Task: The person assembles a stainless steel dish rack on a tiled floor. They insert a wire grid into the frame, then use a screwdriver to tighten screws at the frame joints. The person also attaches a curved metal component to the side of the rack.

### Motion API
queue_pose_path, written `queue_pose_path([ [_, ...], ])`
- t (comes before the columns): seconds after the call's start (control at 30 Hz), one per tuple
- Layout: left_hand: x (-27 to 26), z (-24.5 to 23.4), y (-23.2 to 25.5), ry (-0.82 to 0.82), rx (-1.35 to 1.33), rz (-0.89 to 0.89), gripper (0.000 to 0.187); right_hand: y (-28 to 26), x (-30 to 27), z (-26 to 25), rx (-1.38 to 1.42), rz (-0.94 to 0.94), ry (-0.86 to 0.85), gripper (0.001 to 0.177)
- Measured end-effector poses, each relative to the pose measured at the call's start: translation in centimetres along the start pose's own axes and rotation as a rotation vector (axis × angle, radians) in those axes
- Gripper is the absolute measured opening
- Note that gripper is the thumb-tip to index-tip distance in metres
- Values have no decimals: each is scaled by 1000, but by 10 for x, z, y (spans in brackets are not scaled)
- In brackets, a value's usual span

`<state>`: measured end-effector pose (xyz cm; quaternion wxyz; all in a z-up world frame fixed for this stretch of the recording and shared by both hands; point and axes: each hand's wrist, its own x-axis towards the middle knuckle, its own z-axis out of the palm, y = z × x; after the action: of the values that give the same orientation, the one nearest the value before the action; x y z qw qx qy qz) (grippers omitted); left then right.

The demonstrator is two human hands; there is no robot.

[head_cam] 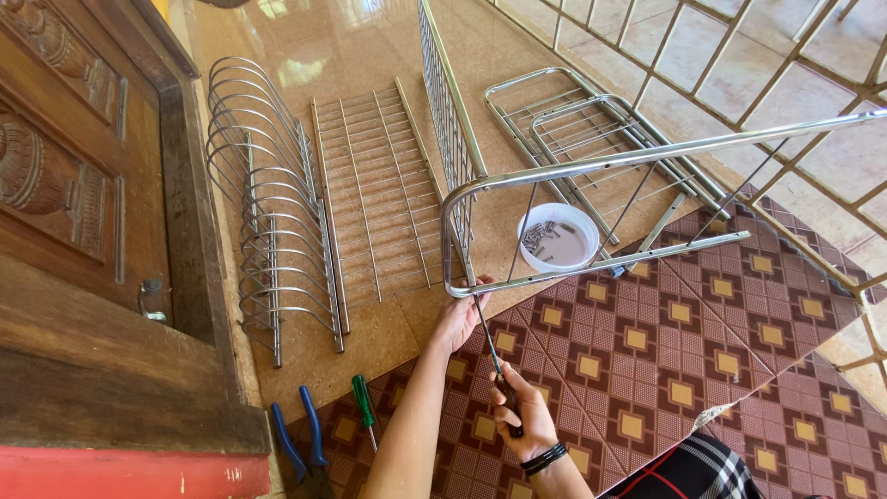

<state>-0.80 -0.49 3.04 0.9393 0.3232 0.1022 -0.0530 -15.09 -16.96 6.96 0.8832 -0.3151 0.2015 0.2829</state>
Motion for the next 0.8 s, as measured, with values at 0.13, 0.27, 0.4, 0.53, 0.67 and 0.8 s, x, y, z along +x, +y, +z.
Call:
queue_pose_path([
  [0.13,3,-8,-4,-8,6,4,16,-1,1,14,-615,-195,207,28],
  [0.27,7,-13,-7,-16,-19,18,18,3,4,16,-1292,-648,342,21],
  [0.4,11,-20,-10,-48,-57,34,18,-5,15,0,-780,-325,189,20],
  [0.53,13,-26,-12,-69,-54,52,19,-21,26,-29,380,177,-118,25],
  [0.67,13,-23,-12,-28,11,35,20,-33,28,-45,-98,-44,-94,21],
  [0.8,6,-18,-10,-23,96,79,22,-61,23,-55,-1060,-331,238,26],
])
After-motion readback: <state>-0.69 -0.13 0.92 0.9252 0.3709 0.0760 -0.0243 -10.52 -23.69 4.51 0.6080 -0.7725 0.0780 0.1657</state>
